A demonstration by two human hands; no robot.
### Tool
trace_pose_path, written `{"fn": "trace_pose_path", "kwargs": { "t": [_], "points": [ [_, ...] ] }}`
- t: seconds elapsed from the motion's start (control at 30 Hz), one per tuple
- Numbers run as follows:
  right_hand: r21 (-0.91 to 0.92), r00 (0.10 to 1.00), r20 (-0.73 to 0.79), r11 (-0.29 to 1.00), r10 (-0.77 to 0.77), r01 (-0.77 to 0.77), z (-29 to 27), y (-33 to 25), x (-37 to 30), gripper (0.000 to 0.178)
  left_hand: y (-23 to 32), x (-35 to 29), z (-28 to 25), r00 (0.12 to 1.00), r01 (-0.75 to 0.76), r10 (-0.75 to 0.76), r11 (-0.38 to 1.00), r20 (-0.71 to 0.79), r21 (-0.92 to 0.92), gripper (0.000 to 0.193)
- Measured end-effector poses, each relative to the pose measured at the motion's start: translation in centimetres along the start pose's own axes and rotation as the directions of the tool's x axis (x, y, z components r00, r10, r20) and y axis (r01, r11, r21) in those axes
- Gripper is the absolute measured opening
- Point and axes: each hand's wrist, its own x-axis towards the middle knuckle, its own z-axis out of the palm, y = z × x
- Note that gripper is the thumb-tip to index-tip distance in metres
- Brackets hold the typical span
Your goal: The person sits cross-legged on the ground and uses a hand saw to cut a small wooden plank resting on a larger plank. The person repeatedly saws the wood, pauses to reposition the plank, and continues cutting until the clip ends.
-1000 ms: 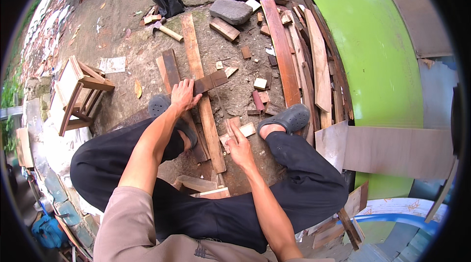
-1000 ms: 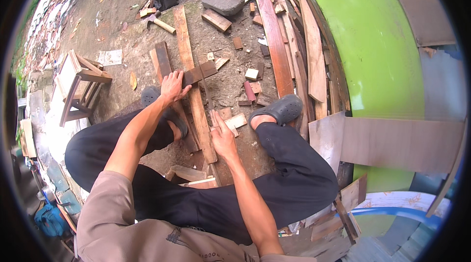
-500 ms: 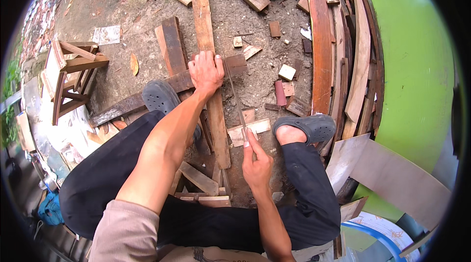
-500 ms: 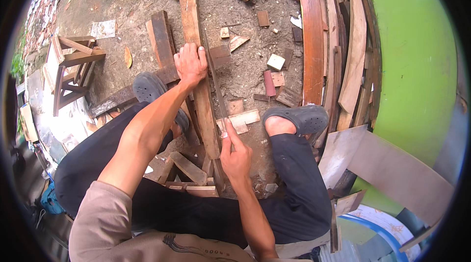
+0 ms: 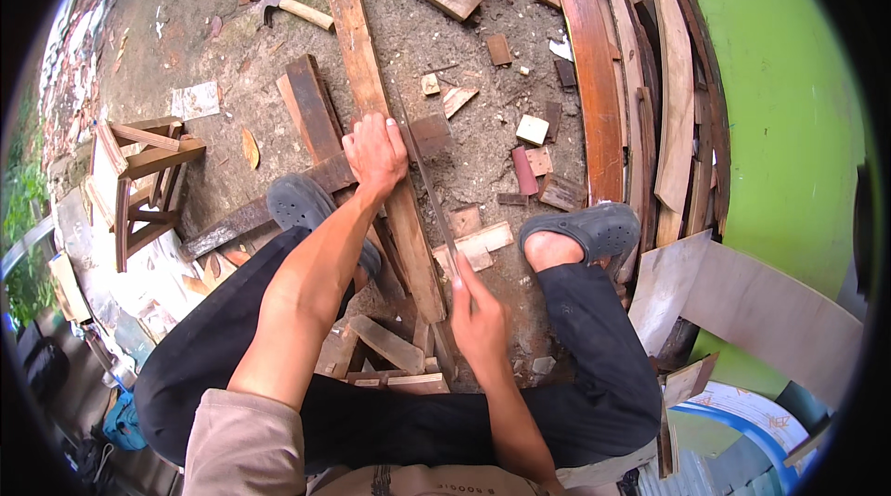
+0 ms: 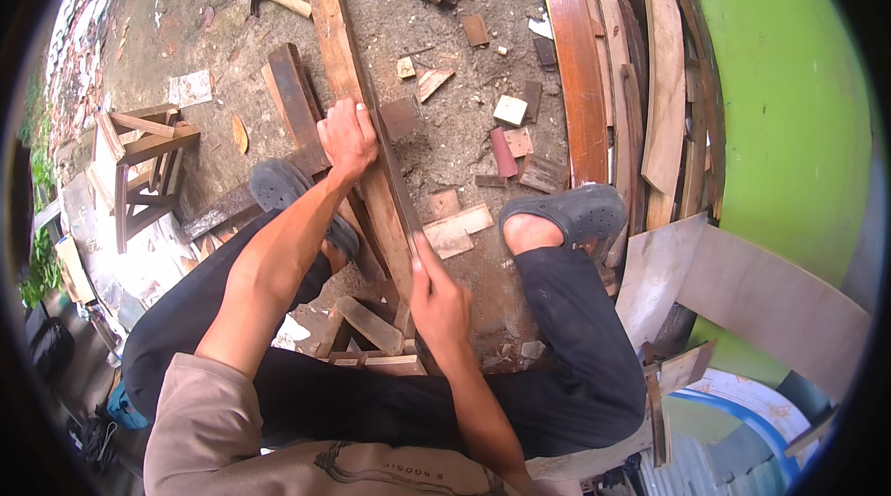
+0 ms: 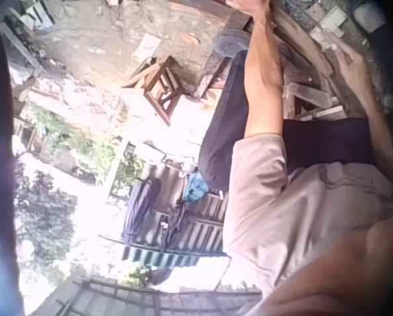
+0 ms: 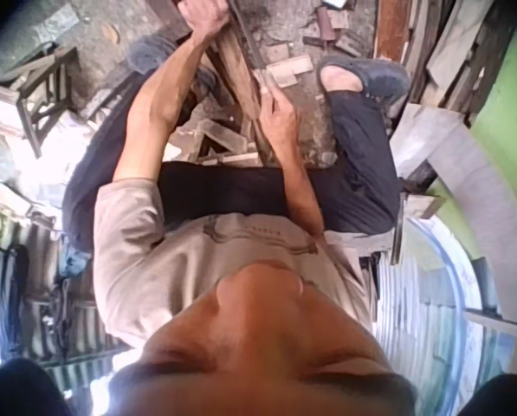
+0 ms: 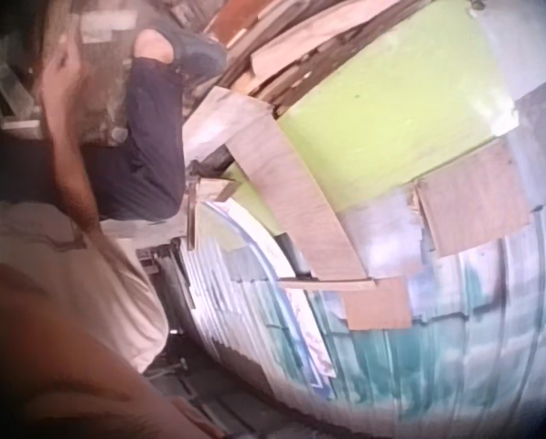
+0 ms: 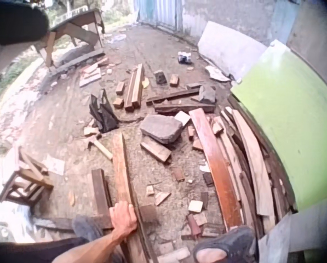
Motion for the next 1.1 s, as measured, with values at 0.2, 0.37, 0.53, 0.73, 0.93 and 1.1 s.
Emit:
{"fn": "trace_pose_path", "kwargs": {
  "t": [0.2, 0.37, 0.53, 0.73, 0.93, 1.1],
  "points": [
    [0.043, 0.996, 0.018, 0.995, 0.085, -0.086, 0.8, -0.6, 1.0, 0.036, -0.1, 0.5, 0.3, 1.000, -0.013, 0.013, 1.000, -0.020, -0.008, 0.026],
    [0.041, 0.997, 0.053, 0.997, 0.056, -0.058, 3.5, -1.5, 6.3, 0.035, 0.0, -0.2, -0.1, 1.000, 0.012, -0.011, 1.000, 0.014, -0.017, 0.025],
    [-0.047, 0.990, 0.047, 0.991, 0.131, -0.129, -1.3, -1.1, -3.8, 0.035, -0.1, -1.1, -0.2, 0.999, -0.016, 0.017, 0.999, 0.044, -0.031, 0.025],
    [-0.081, 0.964, 0.114, 0.969, 0.240, -0.232, 4.2, -4.1, 8.7, 0.037, 0.6, -0.9, 0.4, 0.998, -0.066, 0.065, 0.997, -0.019, -0.048, 0.025],
    [-0.038, 0.998, -0.011, 0.997, 0.062, -0.062, 0.0, 0.0, -6.2, 0.036, -0.2, -0.7, 0.1, 1.000, -0.002, 0.003, 1.000, 0.022, -0.027, 0.024],
    [0.011, 0.998, -0.052, 1.000, -0.024, 0.025, 3.2, -0.4, 1.2, 0.037, 0.0, -0.5, 0.1, 0.998, -0.052, 0.051, 0.997, -0.026, -0.060, 0.024]
  ]
}}
